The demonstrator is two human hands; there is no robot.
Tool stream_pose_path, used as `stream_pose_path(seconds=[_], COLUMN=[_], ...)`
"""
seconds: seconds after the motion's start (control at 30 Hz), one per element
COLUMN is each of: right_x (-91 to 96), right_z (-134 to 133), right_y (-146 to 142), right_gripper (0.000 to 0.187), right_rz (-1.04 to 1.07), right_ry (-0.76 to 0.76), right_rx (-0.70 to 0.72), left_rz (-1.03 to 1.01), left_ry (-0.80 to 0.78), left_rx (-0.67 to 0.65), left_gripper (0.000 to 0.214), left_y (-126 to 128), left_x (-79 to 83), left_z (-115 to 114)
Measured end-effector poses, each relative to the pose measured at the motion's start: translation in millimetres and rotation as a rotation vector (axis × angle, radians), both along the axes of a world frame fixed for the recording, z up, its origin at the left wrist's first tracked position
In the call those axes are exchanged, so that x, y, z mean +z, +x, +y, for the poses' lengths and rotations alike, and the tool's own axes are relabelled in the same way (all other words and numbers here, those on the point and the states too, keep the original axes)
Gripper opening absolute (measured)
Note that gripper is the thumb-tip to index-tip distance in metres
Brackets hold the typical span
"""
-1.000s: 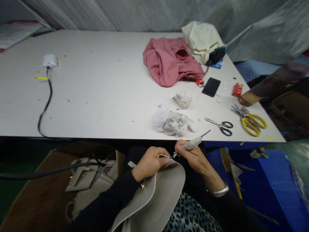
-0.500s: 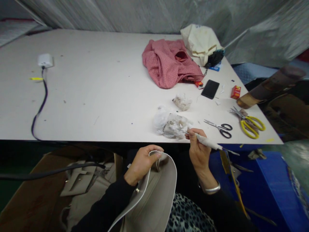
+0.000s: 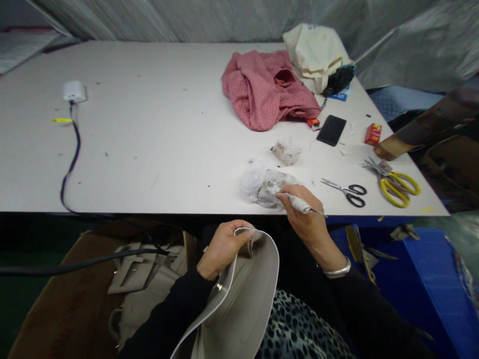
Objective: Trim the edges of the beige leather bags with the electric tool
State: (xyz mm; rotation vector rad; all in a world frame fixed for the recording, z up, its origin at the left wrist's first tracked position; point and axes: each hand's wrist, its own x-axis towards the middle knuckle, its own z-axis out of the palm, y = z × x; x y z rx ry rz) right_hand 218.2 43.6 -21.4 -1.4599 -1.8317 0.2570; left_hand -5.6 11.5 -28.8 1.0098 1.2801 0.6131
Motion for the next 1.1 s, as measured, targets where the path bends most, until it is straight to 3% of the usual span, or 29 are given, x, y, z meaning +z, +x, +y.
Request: stream_pose_path(seconds=[0.17, 0.27, 0.37, 0.63, 1.1], right_x=[5.0, 4.4, -0.2, -7.1, -14.8], right_z=[-25, -45, -58, -59, -54], right_y=[-4, -12, -17, -13, -22], right_gripper=[0.020, 0.022, 0.028, 0.030, 0.027], right_rz=[0.243, 0.552, 0.700, 0.669, 0.673], right_ry=[0.069, -0.130, -0.367, -0.432, -0.454], right_rx=[-0.094, -0.015, 0.132, 0.201, 0.179], left_rz=[-0.041, -0.044, -0.056, -0.062, -0.009], left_ry=[-0.027, -0.024, -0.046, -0.067, 0.029], left_rx=[0.014, -0.003, -0.046, -0.090, -0.090], left_gripper=[0.025, 0.024, 0.022, 0.021, 0.014], left_y=[0, 1, 1, 0, 8], left_x=[-1.6, -0.6, 2.1, 5.4, 1.5], left_z=[-4, -3, 0, -1, -5])
